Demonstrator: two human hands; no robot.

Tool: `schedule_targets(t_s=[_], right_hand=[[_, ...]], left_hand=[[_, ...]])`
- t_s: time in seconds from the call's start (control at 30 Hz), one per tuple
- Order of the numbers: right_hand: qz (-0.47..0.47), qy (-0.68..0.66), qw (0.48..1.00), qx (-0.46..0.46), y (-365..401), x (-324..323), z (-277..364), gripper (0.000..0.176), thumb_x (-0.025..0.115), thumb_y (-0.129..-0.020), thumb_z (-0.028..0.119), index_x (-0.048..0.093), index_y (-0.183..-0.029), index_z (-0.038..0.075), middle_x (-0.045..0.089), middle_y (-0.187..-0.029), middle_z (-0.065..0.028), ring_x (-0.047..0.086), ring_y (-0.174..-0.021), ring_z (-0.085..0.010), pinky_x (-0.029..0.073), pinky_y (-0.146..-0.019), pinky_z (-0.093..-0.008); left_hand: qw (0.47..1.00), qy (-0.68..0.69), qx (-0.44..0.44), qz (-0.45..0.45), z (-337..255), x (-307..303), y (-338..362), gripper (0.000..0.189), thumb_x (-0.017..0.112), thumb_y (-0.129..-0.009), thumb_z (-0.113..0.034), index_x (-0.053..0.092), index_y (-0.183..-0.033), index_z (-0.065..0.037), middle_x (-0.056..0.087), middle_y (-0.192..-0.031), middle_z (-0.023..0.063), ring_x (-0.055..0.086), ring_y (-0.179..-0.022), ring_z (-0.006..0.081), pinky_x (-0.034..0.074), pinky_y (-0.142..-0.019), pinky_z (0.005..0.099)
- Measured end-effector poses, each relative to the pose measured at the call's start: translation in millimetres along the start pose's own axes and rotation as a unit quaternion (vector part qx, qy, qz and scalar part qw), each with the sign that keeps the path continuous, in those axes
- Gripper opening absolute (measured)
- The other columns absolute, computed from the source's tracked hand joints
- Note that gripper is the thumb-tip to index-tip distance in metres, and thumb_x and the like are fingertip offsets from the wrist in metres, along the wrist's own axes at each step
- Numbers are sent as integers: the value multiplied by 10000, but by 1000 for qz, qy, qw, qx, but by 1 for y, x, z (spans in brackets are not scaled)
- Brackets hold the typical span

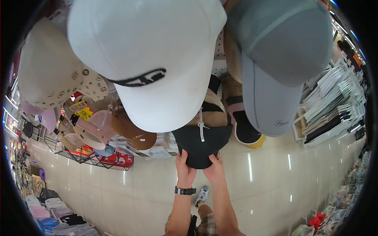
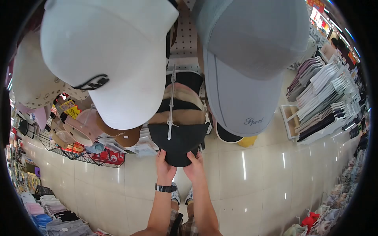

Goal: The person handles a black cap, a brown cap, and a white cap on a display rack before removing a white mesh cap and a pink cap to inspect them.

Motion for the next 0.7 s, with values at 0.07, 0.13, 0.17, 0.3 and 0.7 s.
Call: schedule_targets(t_s=[0.07,0.13,0.17,0.3,0.7], right_hand=[[-11,-12,1000,-10,6,11,-4,439,745,-980,123,594,-1380,20,659,-1387,-123,630,-1278,-260,488,-1121,-441],[-23,-25,999,-21,12,17,-6,437,739,-993,151,593,-1381,15,657,-1390,-123,631,-1277,-262,493,-1118,-442],[-29,-18,999,-22,13,18,-7,446,709,-1013,167,569,-1416,33,637,-1419,-116,615,-1302,-267,484,-1133,-454],[-64,-21,997,-30,16,26,-10,482,708,-1024,212,550,-1429,2,644,-1405,-131,624,-1286,-283,484,-1140,-465],[-39,-54,998,-7,16,14,-14,453,675,-1032,132,540,-1453,34,621,-1447,-106,594,-1329,-275,453,-1172,-463]], left_hand=[[1000,1,8,-13,2,3,4,382,674,-1044,-251,601,-1343,-25,693,-1314,97,689,-1169,248,553,-1045,419],[1000,3,14,-27,3,6,8,383,667,-1050,-265,604,-1339,-22,696,-1308,101,694,-1156,250,554,-1042,420],[999,0,19,-36,3,8,10,393,662,-1054,-285,604,-1337,-18,692,-1314,106,688,-1164,250,554,-1043,422],[997,-2,31,-65,1,14,16,435,657,-1057,-327,596,-1346,-8,678,-1335,119,671,-1191,255,545,-1054,429],[998,30,-17,-45,3,7,18,436,669,-1050,-295,573,-1379,-25,652,-1373,107,630,-1256,261,502,-1097,426]])
Point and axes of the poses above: each hand's wrist, its own y-axis away from the middle knuckle, its own x-axis out of the palm, z = x × y, the point moved 5 cm from there along -y, towards the middle knuckle
